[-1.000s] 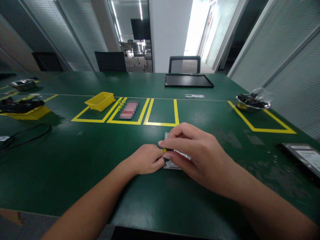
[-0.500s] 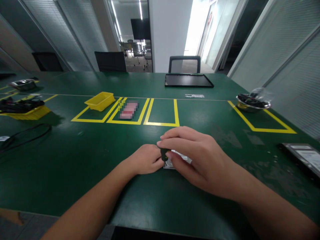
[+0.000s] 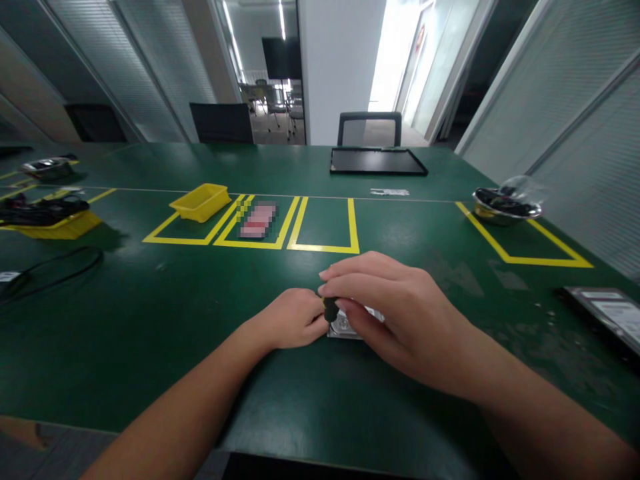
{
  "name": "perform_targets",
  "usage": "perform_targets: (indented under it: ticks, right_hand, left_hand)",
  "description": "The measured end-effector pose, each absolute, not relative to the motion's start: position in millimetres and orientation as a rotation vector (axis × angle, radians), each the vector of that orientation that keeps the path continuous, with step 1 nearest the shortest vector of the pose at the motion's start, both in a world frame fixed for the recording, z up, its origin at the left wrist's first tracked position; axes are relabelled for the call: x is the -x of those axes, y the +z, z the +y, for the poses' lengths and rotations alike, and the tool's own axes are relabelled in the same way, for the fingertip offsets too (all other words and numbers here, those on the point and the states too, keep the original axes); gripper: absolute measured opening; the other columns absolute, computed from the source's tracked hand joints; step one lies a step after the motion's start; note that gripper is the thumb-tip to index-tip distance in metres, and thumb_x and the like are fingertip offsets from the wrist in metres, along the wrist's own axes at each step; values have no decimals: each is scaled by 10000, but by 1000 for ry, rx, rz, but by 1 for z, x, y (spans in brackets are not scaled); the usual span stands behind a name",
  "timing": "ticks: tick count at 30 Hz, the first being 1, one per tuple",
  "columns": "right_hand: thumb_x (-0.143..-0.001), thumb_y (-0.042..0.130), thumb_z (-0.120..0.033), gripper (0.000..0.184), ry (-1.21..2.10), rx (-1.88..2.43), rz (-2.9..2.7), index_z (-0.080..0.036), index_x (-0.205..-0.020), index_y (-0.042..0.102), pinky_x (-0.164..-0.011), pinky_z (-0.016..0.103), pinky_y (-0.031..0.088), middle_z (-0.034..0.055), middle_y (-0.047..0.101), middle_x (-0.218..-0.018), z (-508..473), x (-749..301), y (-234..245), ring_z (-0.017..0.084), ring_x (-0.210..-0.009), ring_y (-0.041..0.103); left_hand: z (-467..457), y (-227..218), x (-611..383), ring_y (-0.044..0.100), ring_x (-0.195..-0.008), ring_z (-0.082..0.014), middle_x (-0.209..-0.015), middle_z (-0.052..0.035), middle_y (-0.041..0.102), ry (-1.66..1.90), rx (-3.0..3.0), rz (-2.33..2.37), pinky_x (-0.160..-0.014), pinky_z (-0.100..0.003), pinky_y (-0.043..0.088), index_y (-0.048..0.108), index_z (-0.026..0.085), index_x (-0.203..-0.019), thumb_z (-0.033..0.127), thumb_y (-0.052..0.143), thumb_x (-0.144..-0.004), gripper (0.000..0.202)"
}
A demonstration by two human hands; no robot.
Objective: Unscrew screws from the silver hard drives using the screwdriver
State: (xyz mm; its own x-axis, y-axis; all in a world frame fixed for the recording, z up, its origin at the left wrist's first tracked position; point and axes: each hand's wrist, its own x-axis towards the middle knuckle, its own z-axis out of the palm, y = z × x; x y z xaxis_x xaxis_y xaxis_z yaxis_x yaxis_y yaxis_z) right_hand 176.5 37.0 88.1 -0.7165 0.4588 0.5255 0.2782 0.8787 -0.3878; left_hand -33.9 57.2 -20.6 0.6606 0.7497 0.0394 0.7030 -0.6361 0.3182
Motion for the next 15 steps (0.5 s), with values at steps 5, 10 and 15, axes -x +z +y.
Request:
perform_targets:
  ticks: [5,10,15]
  right_hand:
    - [-899,507,-71,192,369,536,-2411,-105,-993,672,-884,286,484,110,681,-1131,37,-177,89,167,-1021,619]
    - [-903,505,-75,204,373,521,-2415,-107,-1022,668,-888,283,478,109,674,-1135,37,-178,88,168,-1033,607]
    - [-928,496,-119,198,387,559,-2439,-129,-1020,671,-861,278,468,91,653,-1096,38,-178,88,157,-990,585]
  left_hand:
    - [56,-21,33,659,-920,-268,-924,-106,720,260,-2640,1208,-815,-364,517,680,145,-938,309,451,-901,284]
    - [56,-24,34,656,-926,-266,-931,-104,719,275,-2642,1210,-819,-365,518,678,143,-964,313,459,-900,285]
    - [57,-26,35,654,-964,-281,-960,-115,716,277,-2645,1199,-853,-389,518,686,142,-986,336,437,-923,322]
